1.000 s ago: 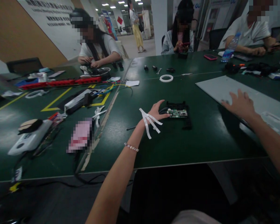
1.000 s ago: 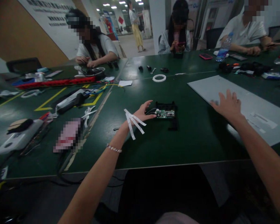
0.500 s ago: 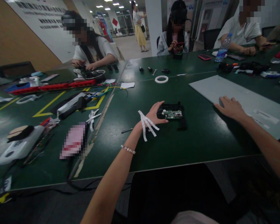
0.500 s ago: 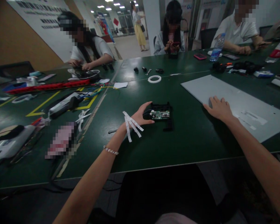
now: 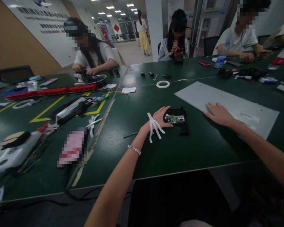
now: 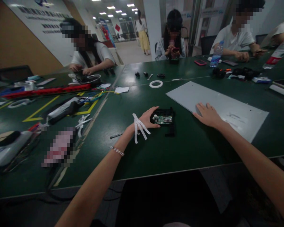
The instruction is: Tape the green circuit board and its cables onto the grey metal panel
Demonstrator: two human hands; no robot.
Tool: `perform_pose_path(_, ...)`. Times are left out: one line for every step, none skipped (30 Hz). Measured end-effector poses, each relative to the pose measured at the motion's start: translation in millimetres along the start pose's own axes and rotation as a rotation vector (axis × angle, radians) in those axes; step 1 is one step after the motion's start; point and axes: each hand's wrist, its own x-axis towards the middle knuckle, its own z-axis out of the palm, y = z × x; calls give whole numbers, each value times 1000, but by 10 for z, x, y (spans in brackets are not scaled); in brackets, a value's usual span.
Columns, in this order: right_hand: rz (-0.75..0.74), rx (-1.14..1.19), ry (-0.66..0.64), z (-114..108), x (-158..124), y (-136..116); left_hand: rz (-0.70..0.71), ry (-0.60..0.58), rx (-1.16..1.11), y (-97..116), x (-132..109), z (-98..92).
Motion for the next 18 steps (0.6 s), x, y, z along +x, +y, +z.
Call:
perform_pose_path(-15,9,-1,-14,0,-48,8,-1,5,3,2,-4)
perform_pose_path(-27,17,-1,-26,0,-90,15,3,6,6,-1,-5)
perform_pose_path(-37,23,-2,-35,1,-125,21,12,0,7,-8,-4)
perform_pose_path(-46,28,-3,-41,5,-151,26,25,-15,8,-20,-2)
perform_pose_path(-54,33,-5,-44,10,-171,28,42,-38,9,-36,-3)
perform_pose_path(-62,38,-9,-45,16,-184,29,58,-67,11,-54,-7)
perform_pose_path(-70,43,-14,-44,24,-193,30,78,-96,15,-73,-16)
perform_pose_path(-77,47,-19,-43,32,-200,30,103,-122,22,-91,-31)
perform_pose_path(-84,50,-22,-42,39,-208,32,128,-142,31,-106,-52)
perform_pose_path(-91,53,-26,-42,46,-219,36,152,-158,44,-119,-77)
perform_pose_path(-98,55,-29,-44,51,-235,43,173,-172,59,-129,-105)
perform_pose_path(-107,57,-32,-47,53,-256,49,191,-189,76,-136,-134)
perform_pose_path(-118,62,-35,-53,53,-283,55,209,-209,94,-141,-161)
perform_pose_path(-134,69,-38,-60,51,-315,61,222,-229,112,-144,-186)
perform_pose_path(-154,77,-41,-69,48,-352,68,234,-249,127,-145,-207)
perform_pose_path(-178,88,-41,-78,43,-392,75,245,-265,139,-145,-224)
perform_pose_path(-205,102,-41,-87,38,-434,82,252,-277,146,-143,-237)
perform_pose_path(-235,118,-38,-95,34,-478,88,258,-284,147,-140,-248)
